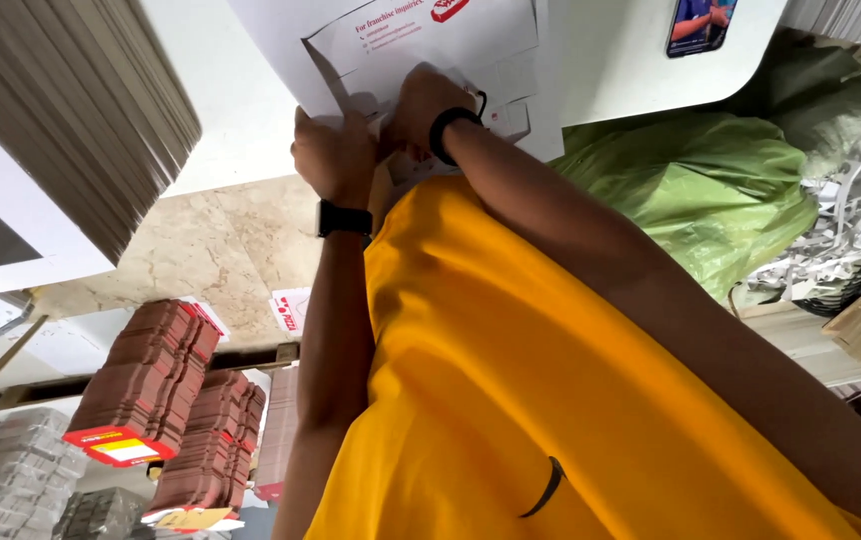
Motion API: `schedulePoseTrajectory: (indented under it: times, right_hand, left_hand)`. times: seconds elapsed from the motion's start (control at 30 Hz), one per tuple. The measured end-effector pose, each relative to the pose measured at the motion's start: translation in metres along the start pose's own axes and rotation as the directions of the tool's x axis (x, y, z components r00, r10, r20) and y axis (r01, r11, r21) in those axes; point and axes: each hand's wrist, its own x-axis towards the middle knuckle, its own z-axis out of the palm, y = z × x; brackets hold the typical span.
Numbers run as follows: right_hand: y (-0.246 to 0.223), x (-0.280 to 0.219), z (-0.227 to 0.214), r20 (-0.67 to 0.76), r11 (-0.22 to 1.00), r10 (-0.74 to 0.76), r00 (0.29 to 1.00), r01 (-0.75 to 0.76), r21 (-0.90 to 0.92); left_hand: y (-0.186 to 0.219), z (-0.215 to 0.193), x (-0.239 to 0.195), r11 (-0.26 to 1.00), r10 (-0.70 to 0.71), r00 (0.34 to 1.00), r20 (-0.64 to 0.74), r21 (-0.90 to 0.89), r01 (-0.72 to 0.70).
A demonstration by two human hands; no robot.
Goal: Folding flat cardboard templates into snack boxes and stacking them on a table.
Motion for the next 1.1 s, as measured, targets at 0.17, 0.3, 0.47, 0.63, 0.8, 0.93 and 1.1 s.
schedulePoseTrajectory:
  times: [0.17, 0.3, 0.47, 0.63, 0.8, 0.93, 1.1]
  right_hand:
    - [0.005, 0.002, -0.005, 0.016, 1.0, 0.001, 1.0, -0.001, -0.018]
    - [0.012, 0.018, -0.001, 0.032, 0.986, -0.027, 0.999, 0.032, -0.162]
    - [0.013, 0.037, 0.021, -0.085, 0.987, -0.023, 0.996, 0.009, -0.163]
    - [0.021, 0.06, 0.022, 0.008, 0.993, -0.073, 0.997, 0.074, -0.096]
    - [0.002, -0.013, -0.012, 0.007, 0.997, -0.064, 0.998, 0.064, 0.035]
    - [0.011, 0.002, -0.011, -0.062, 0.998, -0.066, 0.996, 0.066, 0.004]
    - [0.078, 0.041, 0.015, -0.154, 0.773, -0.427, 0.891, 0.448, 0.449]
  left_hand:
    - [0.0, -0.02, 0.022, 0.929, -0.164, 0.936, 0.312, -0.27, 0.252]
    - [0.014, -0.024, -0.005, 0.994, 0.057, 0.995, 0.085, -0.093, -0.049]
    - [0.055, -0.058, -0.047, 0.976, 0.214, 0.975, -0.053, 0.049, -0.212]
    - [0.001, -0.027, 0.014, 0.963, 0.246, 0.968, -0.042, -0.1, -0.249]
    - [-0.021, -0.004, 0.041, 0.989, -0.042, 0.992, 0.119, 0.144, 0.025]
    - [0.008, -0.02, 0.033, 0.98, -0.095, 0.972, 0.214, 0.19, 0.054]
    - [-0.032, -0.009, 0.048, 0.991, 0.118, 0.986, 0.12, -0.08, -0.109]
